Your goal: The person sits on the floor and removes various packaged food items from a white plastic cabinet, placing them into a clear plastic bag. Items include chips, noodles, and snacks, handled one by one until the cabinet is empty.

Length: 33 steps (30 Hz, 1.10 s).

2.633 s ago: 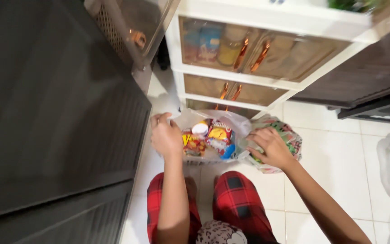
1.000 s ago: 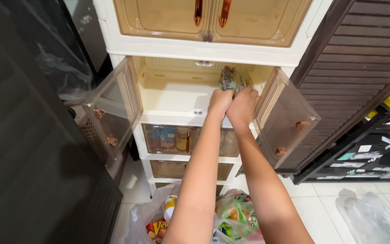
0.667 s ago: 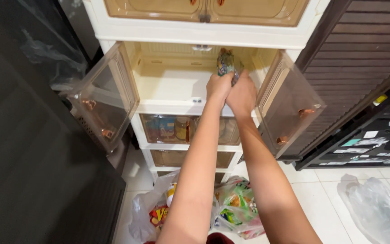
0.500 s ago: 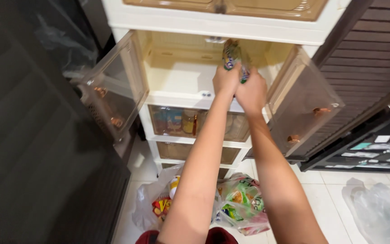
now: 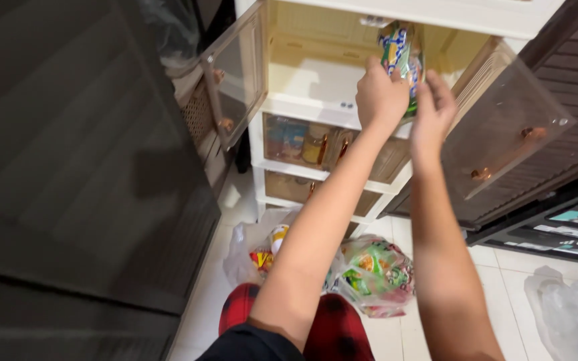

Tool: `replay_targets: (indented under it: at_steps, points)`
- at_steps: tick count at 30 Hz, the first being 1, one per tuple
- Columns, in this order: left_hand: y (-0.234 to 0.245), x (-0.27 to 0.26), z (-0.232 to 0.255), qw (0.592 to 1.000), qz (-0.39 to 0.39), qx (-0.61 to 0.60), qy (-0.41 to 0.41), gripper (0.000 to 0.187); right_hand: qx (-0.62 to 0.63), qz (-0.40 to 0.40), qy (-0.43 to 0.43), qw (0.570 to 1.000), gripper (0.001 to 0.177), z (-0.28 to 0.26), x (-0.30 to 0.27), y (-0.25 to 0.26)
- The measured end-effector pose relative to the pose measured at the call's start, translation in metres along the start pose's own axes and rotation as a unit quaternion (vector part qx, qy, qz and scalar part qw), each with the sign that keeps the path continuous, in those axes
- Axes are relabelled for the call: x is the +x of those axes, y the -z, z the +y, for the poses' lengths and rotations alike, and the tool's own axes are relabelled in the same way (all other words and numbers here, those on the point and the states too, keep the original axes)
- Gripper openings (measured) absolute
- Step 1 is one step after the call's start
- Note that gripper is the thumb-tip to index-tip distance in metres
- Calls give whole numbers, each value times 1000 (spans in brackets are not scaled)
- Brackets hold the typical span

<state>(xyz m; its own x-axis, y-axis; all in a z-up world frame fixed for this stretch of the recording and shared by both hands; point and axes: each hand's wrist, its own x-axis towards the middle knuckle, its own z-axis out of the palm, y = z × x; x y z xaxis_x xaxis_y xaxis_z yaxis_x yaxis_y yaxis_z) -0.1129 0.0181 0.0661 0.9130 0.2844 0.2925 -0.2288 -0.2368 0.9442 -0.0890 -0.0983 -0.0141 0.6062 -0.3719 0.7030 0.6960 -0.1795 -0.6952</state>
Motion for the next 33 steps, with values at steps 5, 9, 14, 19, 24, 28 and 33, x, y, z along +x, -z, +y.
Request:
replay_targets:
  at_steps: [5, 9, 14, 19, 24, 28, 33]
  points:
    - [30, -18, -11, 1000, -15, 8, 0, 26, 121, -99, -190, 969, 29, -59, -11, 15]
    - [55, -54, -48, 996, -18, 24, -82, 32, 278, -180, -427, 842, 39, -96, -46, 27]
    - [91, -105, -95, 993, -34, -7, -109, 29, 366, -190, -484, 772, 42, -69, -118, 33]
    - [130, -156, -169, 996, -42, -11, -83, 30, 324, -128, -518, 781, 46, -19, -208, 29]
    - [175, -177, -243, 990, -46, 121, -51, 35, 294, -141, -581, 746, 48, 39, -293, 4]
    - [209, -198, -259, 927, -37, 359, -102, 36, 266, -140, -613, 731, 51, 71, -345, -4]
    - [245, -190, -275, 844, 116, 519, -76, 32, 191, -221, -572, 767, 53, 119, -384, -2]
